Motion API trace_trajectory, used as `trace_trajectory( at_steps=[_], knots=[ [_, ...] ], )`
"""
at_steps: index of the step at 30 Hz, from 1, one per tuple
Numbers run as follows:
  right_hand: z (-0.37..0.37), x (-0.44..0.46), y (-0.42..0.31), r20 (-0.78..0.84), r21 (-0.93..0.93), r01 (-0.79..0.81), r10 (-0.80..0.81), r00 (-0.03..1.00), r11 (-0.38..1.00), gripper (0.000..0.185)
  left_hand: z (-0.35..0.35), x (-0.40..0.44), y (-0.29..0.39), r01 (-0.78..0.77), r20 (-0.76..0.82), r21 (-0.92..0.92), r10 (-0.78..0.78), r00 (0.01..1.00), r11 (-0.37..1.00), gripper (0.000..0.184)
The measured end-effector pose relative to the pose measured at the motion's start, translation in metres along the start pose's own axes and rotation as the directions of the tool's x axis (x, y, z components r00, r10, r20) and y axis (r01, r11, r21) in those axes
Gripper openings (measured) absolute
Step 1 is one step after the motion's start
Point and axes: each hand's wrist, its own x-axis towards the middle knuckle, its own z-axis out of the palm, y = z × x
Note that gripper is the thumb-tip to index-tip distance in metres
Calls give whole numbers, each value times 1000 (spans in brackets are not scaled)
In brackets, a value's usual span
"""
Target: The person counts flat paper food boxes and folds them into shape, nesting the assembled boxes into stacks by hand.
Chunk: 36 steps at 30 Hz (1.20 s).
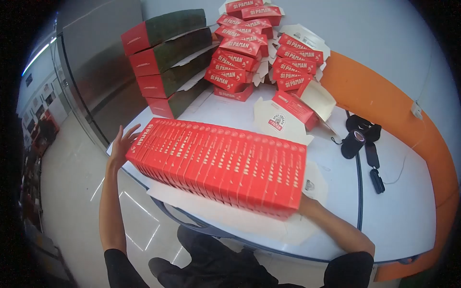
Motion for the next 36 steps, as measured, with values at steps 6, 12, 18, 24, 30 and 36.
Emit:
trace_trajectory(
  at_steps=[6, 12, 18, 24, 30, 36],
  knots=[
    [-3, -9, 4, -14, -163, 56, -59, 998, 985, 62, 56, 14, -26, 49, 203, -459, 51, 978, 887, 76],
    [-41, -35, 9, -243, -393, 137, -247, 938, 909, 57, 44, 13, -25, 13, 79, -271, 9, 997, 962, 67],
    [-61, -66, -5, -495, -560, 294, -597, 631, 775, 61, -24, 16, -73, -76, -204, -58, 63, 977, 995, 66],
    [-45, -57, 0, -318, -508, 383, -581, 749, 771, 73, -165, 13, -169, -150, -319, -76, 119, 940, 986, 64],
    [-44, -46, -12, -329, -632, 301, -598, 730, 714, 57, -137, -6, -171, -295, -61, 809, 573, 817, 507, 63],
    [-65, -34, -29, -217, -489, 308, -456, 863, 816, 43, -112, -3, -173, -260, -209, 824, 696, 687, 504, 52]
  ],
)
